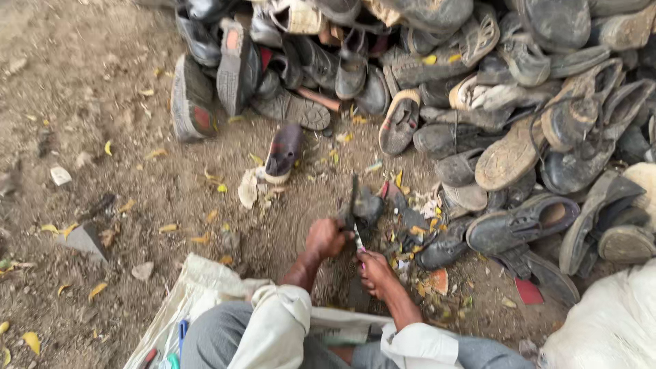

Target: The person sits on the ground using a small blade to scrape, clean, and repair various used shoes and sandals taken from a large pile.

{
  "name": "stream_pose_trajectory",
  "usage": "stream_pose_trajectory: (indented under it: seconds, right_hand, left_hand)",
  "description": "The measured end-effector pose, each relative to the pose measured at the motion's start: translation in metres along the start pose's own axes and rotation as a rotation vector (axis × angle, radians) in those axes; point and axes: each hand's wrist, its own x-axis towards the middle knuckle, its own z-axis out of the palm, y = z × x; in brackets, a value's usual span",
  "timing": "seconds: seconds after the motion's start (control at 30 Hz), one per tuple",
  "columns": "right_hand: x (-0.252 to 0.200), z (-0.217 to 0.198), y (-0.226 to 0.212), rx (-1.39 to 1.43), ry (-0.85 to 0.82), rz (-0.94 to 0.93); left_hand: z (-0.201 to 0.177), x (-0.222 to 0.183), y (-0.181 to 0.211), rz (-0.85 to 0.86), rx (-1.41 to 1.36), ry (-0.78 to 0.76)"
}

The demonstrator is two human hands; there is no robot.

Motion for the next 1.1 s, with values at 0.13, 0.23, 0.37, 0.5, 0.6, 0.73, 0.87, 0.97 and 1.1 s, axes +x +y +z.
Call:
stream_pose_trajectory:
  seconds: [0.13,0.23,0.37,0.5,0.6,0.73,0.87,0.97,1.1]
  right_hand:
    - [-0.038,0.021,-0.001,0.162,-0.054,0.089]
    - [-0.044,0.014,0.004,0.267,-0.144,0.121]
    - [-0.025,0.015,-0.013,0.427,-0.223,0.163]
    - [-0.032,0.021,-0.010,0.389,-0.211,0.189]
    - [-0.041,0.023,-0.012,0.289,-0.185,0.161]
    - [-0.039,0.010,-0.007,0.329,-0.230,0.170]
    - [-0.006,0.012,-0.023,0.472,-0.327,0.168]
    - [-0.005,0.026,-0.008,0.357,-0.175,0.138]
    - [-0.027,0.040,0.015,0.250,-0.040,0.132]
  left_hand:
    - [-0.005,-0.004,-0.001,-0.023,-0.142,0.048]
    - [-0.006,-0.005,-0.001,0.082,-0.111,0.088]
    - [-0.008,-0.006,0.004,0.101,-0.143,0.091]
    - [-0.013,-0.007,0.000,0.095,-0.176,0.111]
    - [-0.015,-0.003,0.001,0.042,-0.224,0.092]
    - [-0.011,0.002,-0.007,0.114,-0.333,0.065]
    - [-0.014,0.002,-0.008,0.047,-0.454,0.007]
    - [-0.007,-0.001,-0.010,0.019,-0.432,0.030]
    - [-0.012,0.006,-0.008,0.047,-0.395,0.109]
